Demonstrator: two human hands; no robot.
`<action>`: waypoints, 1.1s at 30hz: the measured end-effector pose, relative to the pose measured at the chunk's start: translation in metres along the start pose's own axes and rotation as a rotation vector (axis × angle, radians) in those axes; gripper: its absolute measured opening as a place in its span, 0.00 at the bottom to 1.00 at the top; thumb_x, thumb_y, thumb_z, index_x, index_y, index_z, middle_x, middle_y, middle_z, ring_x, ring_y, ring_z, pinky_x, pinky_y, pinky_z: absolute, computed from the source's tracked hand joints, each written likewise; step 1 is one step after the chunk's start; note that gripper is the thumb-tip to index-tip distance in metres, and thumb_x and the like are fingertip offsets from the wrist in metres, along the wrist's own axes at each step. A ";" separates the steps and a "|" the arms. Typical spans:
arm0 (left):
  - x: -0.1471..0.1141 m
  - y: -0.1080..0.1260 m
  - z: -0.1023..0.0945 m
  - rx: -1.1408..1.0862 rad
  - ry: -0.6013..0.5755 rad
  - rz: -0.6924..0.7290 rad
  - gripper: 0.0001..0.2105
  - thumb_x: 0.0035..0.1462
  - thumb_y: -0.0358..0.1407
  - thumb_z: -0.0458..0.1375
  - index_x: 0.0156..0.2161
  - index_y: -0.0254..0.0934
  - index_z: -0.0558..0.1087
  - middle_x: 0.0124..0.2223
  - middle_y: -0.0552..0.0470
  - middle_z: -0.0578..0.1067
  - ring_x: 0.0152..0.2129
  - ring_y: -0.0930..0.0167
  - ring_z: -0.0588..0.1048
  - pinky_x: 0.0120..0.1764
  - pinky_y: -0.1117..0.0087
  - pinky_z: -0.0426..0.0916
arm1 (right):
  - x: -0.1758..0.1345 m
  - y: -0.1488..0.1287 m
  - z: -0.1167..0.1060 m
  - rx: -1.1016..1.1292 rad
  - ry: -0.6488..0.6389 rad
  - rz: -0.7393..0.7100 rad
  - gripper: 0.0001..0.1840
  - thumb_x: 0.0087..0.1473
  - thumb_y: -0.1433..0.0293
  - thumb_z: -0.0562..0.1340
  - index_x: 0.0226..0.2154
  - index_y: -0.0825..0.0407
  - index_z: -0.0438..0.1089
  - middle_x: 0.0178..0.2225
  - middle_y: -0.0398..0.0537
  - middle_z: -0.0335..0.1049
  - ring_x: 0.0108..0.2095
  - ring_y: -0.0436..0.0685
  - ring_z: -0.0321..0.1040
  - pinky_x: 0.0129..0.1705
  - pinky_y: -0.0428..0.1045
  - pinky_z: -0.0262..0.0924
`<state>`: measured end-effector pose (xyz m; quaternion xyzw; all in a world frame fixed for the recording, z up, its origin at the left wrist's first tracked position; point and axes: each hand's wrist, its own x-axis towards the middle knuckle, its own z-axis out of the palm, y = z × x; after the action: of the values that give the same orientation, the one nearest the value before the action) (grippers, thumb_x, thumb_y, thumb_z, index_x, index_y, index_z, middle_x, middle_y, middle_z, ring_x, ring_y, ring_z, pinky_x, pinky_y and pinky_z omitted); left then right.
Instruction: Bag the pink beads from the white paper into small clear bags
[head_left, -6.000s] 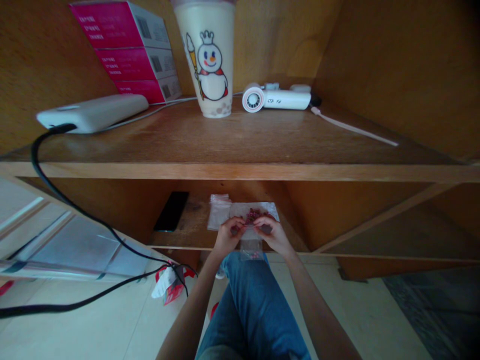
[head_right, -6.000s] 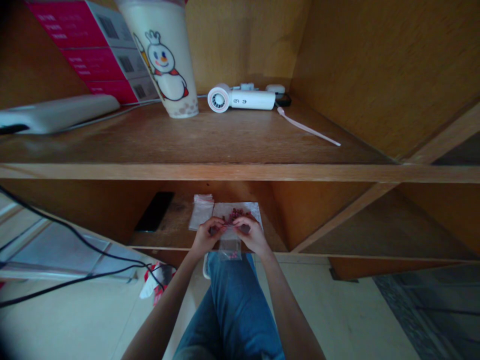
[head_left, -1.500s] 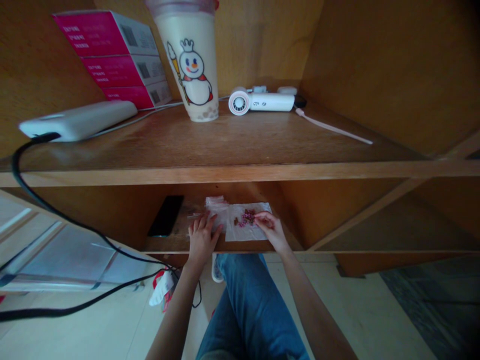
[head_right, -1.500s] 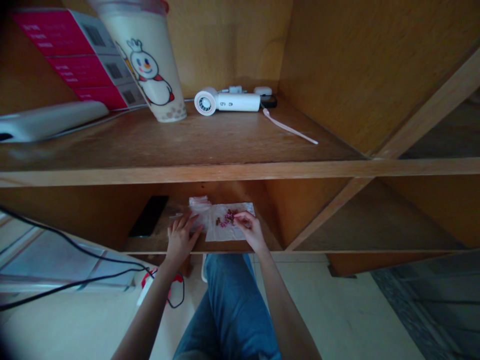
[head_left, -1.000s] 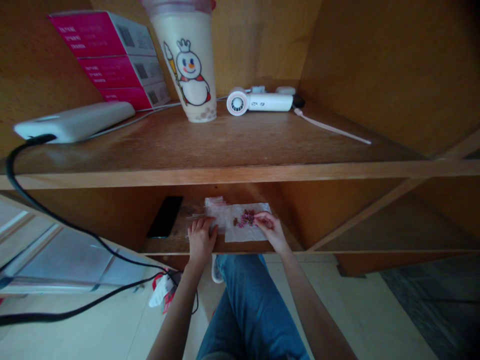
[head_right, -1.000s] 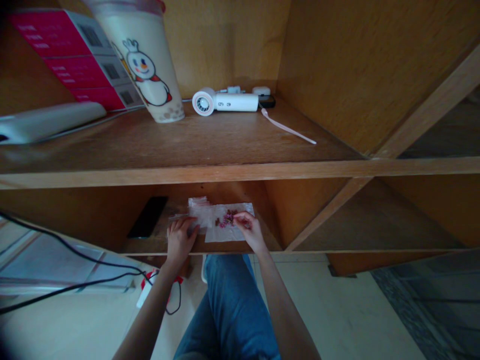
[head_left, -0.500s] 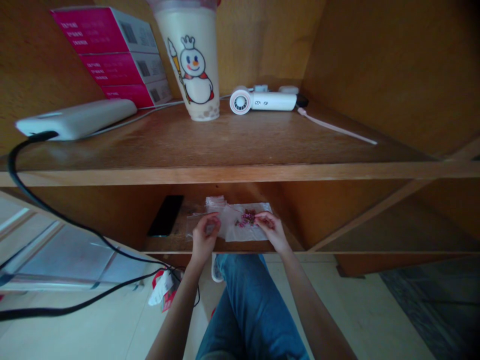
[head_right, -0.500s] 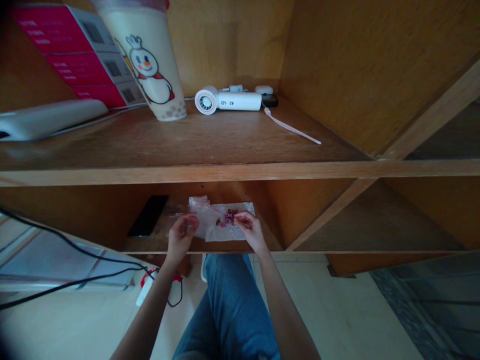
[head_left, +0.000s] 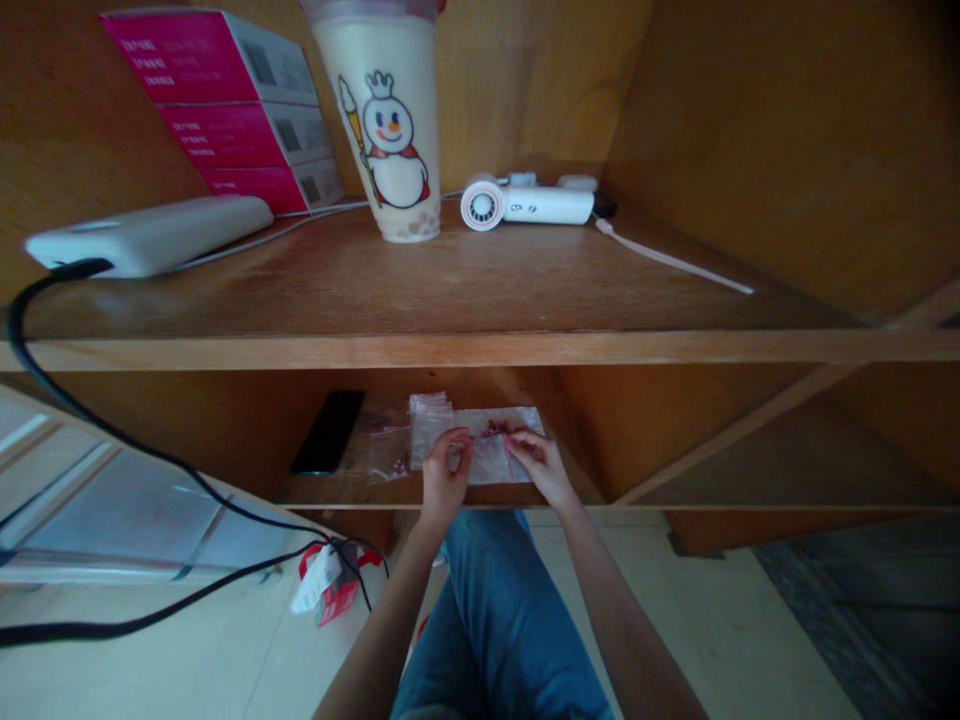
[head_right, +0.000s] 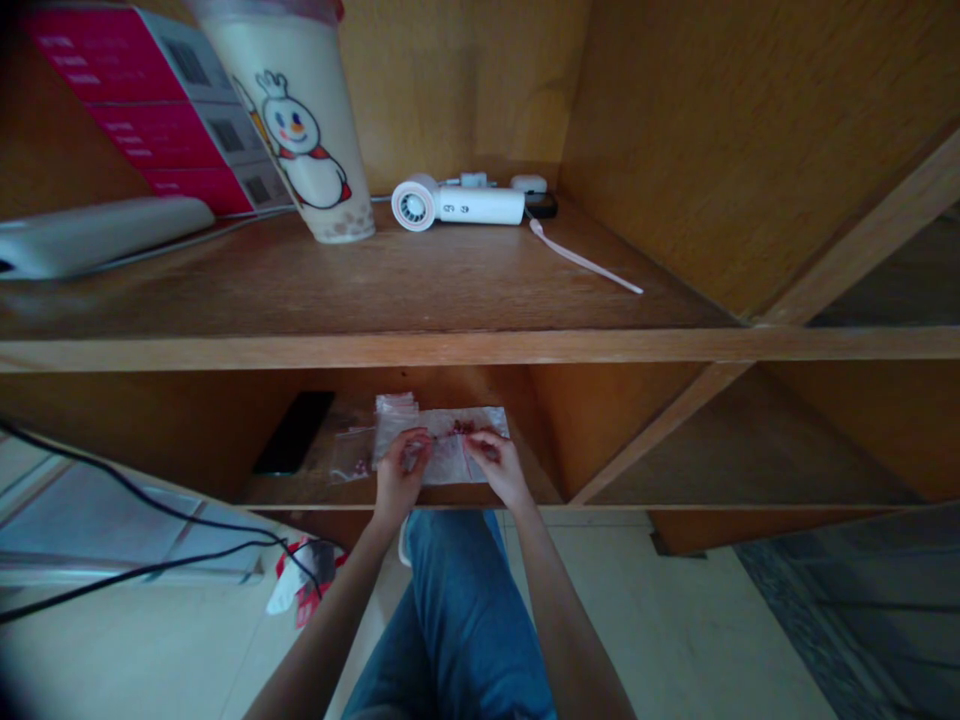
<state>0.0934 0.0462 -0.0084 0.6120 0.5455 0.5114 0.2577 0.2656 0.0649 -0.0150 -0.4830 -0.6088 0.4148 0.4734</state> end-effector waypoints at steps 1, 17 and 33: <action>0.000 0.000 0.000 0.018 0.019 0.015 0.09 0.54 0.30 0.51 0.42 0.36 0.67 0.37 0.49 0.73 0.34 0.71 0.72 0.39 0.69 0.66 | 0.000 0.001 0.000 -0.002 -0.003 -0.001 0.11 0.48 0.60 0.59 0.28 0.50 0.72 0.29 0.45 0.73 0.33 0.56 0.68 0.38 0.50 0.60; 0.007 0.011 0.007 0.526 -0.419 0.424 0.38 0.43 0.53 0.58 0.58 0.38 0.55 0.53 0.41 0.64 0.49 0.59 0.61 0.50 0.56 0.53 | 0.001 0.003 0.001 -0.029 -0.042 -0.020 0.10 0.49 0.63 0.58 0.28 0.50 0.71 0.29 0.45 0.72 0.32 0.55 0.67 0.38 0.49 0.61; 0.005 0.001 0.005 0.389 -0.393 0.323 0.39 0.39 0.52 0.62 0.56 0.38 0.58 0.51 0.43 0.66 0.48 0.60 0.62 0.50 0.58 0.56 | 0.001 0.003 0.003 -0.108 -0.025 -0.037 0.13 0.52 0.59 0.55 0.29 0.49 0.70 0.27 0.44 0.70 0.30 0.54 0.66 0.33 0.47 0.59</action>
<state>0.0979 0.0519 -0.0079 0.8156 0.4683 0.3038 0.1520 0.2632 0.0662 -0.0188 -0.4911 -0.6450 0.3784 0.4467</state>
